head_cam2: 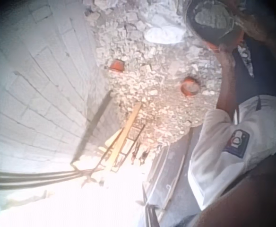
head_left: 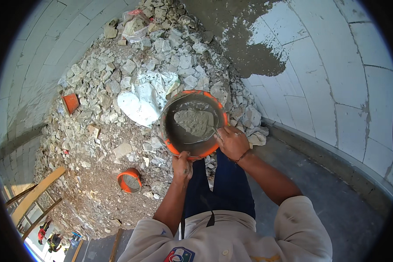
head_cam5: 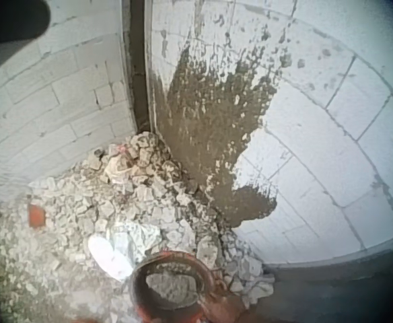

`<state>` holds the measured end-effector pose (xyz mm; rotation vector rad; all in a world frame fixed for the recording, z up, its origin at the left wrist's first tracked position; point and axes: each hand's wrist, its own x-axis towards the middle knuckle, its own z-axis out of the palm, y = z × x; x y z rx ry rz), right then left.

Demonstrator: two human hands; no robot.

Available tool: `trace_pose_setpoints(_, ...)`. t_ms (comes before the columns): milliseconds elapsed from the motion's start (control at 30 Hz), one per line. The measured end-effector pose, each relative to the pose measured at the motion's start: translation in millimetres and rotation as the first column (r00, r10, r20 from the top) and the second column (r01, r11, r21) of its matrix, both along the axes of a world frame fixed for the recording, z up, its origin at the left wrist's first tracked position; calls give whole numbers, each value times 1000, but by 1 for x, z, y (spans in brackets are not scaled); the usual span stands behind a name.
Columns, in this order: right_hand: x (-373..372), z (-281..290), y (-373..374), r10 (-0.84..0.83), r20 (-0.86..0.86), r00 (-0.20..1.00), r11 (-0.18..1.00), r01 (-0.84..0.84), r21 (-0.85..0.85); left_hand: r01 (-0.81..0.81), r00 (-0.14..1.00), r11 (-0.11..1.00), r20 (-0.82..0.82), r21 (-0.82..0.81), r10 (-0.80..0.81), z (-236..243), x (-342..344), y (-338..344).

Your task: The person applies cement mixture to a white block wall using a trowel, repeatedly scooping material from a bucket held in one hand and spreading it onto the wall surface.

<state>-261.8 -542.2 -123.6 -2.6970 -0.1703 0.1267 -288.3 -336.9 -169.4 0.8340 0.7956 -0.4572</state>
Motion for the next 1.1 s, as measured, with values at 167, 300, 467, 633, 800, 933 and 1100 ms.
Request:
trace_pose_setpoints(167, 31, 22, 47, 84, 6, 996, 959, -83, 271, -34, 999, 991, -11, 132, 36, -28, -19, 56)
trace_pose_setpoints(300, 71, 4, 19, 439, -363, 822, 601, 32, 799, -100, 995, 971, 17, 218, 99, -29, -24, 80)
trace_pose_setpoints(467, 167, -93, -178, 184, -879, 440, 449, 758, 474, -27, 998, 969, -43, 247, 39, -52, -25, 84)
trace_pose_setpoints(633, 222, 13, -239, -526, -92, 845, 701, 492, 516, -27, 999, 962, -13, 271, 32, -41, -27, 81)
trace_pose_setpoints(800, 116, 69, -142, 132, -286, 949, 990, -111, 87, -12, 999, 988, 36, 151, 6, -12, -10, 33)
trace_pose_setpoints(933, 52, 35, -71, 91, -749, 656, 876, -410, -252, 146, 987, 981, 52, 128, -153, -6, -9, 1)
trace_pose_setpoints(1100, 6, 14, -47, 12, -666, 746, 949, -218, -227, 186, 967, 972, 148, 144, -207, -6, 2, -24)
